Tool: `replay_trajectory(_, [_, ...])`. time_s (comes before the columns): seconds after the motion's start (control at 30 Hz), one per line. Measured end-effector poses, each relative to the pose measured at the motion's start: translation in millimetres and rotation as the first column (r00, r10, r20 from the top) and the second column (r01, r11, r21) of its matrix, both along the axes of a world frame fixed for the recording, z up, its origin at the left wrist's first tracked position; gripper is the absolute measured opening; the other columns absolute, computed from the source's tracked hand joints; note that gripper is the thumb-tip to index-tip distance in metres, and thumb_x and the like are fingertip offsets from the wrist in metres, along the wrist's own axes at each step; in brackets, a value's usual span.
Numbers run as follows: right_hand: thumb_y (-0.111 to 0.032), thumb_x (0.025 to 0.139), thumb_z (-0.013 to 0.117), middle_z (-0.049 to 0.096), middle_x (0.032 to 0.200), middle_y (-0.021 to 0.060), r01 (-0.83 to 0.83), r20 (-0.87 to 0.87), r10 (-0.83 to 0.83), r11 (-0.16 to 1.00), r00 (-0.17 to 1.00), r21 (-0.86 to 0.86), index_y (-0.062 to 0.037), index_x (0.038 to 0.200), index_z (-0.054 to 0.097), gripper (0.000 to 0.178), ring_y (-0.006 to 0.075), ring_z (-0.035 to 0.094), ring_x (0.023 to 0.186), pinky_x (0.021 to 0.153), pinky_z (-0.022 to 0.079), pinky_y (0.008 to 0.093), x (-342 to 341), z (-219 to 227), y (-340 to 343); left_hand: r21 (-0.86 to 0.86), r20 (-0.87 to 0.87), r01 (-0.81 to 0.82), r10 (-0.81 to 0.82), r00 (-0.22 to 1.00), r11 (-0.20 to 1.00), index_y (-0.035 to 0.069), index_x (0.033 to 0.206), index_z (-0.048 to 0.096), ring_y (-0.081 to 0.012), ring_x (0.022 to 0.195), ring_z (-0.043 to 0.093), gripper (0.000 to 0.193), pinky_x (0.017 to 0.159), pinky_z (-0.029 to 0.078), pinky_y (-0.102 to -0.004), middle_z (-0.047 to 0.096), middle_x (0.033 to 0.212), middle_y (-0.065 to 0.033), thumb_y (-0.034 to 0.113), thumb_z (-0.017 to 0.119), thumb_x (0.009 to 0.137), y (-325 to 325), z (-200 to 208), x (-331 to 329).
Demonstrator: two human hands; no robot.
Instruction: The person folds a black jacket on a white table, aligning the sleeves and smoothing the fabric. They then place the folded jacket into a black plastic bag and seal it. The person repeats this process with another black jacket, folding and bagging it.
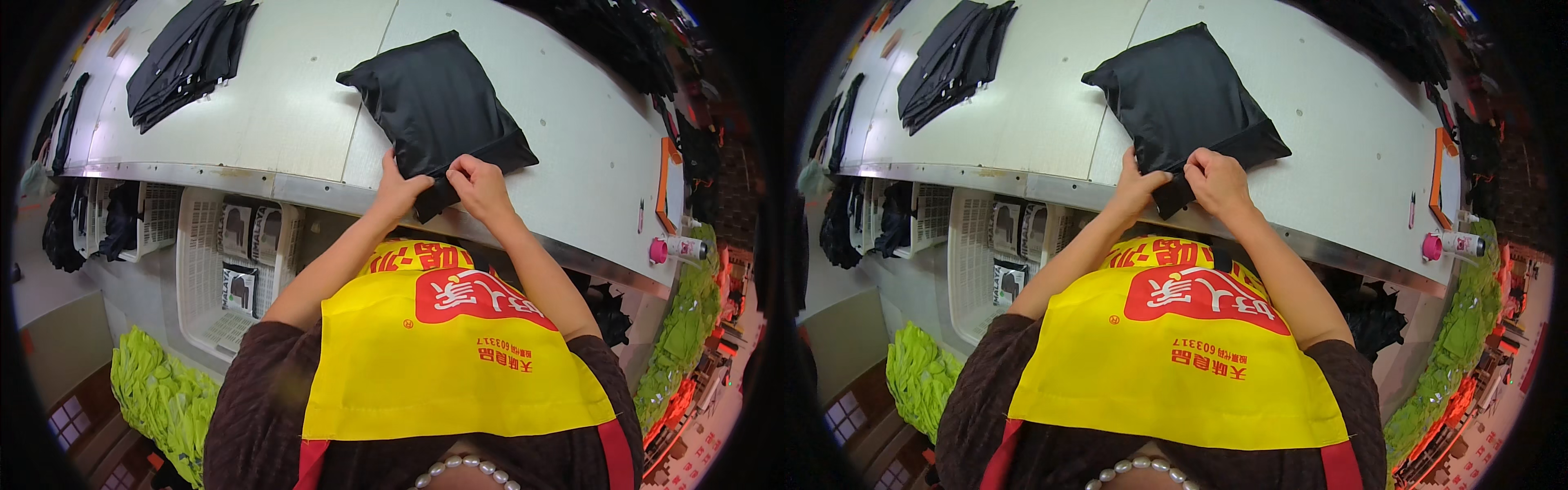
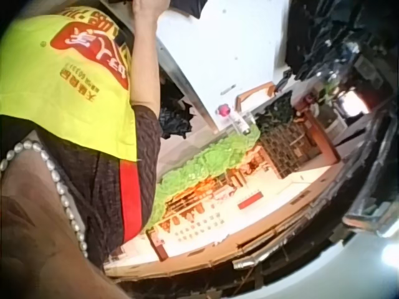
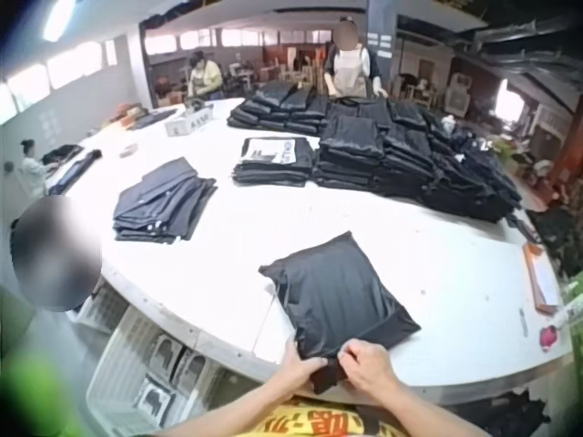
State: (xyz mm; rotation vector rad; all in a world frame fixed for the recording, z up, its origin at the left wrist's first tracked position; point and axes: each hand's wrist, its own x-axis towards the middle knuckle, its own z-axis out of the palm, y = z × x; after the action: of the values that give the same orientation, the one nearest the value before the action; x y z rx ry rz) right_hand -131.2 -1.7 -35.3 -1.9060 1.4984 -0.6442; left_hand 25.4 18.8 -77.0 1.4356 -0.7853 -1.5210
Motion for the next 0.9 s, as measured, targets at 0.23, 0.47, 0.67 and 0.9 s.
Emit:
replay_trajectory(0.23, [-0.013,0.078,0.054,0.056,0.07,0.0104,-0.334,-0.279,0.265,0.912,0.923,-0.24,-0.0065,0.072,0.053,0.009,0.0309,0.06,0.06,0.053,0.047,0.042,31.9,-2.6,36.6,0.243,-0.435,0.07,0.044,0.899,0.967,0.007,0.125,0.037,-0.0203,0.089,0.05,0.067,0.077,0.047,-0.0388,0.047,0.11,-0.0115,0.053,0.057,0.082,-7.0,-35.0,7.0])
replay_trajectory(0.47, [-0.017,0.062,0.073,0.036,0.134,0.0164,-0.5,-0.541,0.286,0.811,0.791,-0.303,-0.0095,0.131,0.039,0.078,0.0352,0.032,0.125,0.1,0.028,0.0515,-64.0,22.8,8.5,0.258,-0.249,-0.026,0.092,0.964,0.966,-0.006,0.117,0.045,-0.0217,0.081,0.061,0.067,0.065,0.051,-0.0358,0.059,0.1,-0.0148,0.043,0.067,0.077,-29.2,-6.0,7.4])
replay_trajectory(0.67, [-0.014,0.06,0.08,0.035,0.138,0.0174,-0.35,-0.386,0.145,0.768,0.911,-0.536,-0.0083,0.135,0.032,0.09,0.0365,0.037,0.125,0.101,0.031,0.0486,-106.5,-31.7,-45.6,-0.034,-0.126,-0.216,0.21,0.969,0.976,-0.003,0.109,0.051,-0.0178,0.067,0.061,0.05,0.05,0.049,-0.0301,0.062,0.089,-0.012,0.034,0.065,0.079,-20.7,28.1,-13.8])
replay_trajectory(0.9, [-0.011,0.077,0.067,0.055,0.118,0.0136,-0.265,0.501,0.162,0.954,0.85,0.141,0.0057,0.121,0.047,0.052,0.0241,0.058,0.1,0.088,0.046,0.0334,-117.3,-13.0,-29.2,-0.774,0.449,0.082,0.454,0.77,0.627,0.005,0.105,0.056,-0.0221,0.071,0.063,0.034,0.063,0.049,-0.0294,0.063,0.08,-0.0085,0.021,0.067,0.077,21.5,138.6,-4.9])
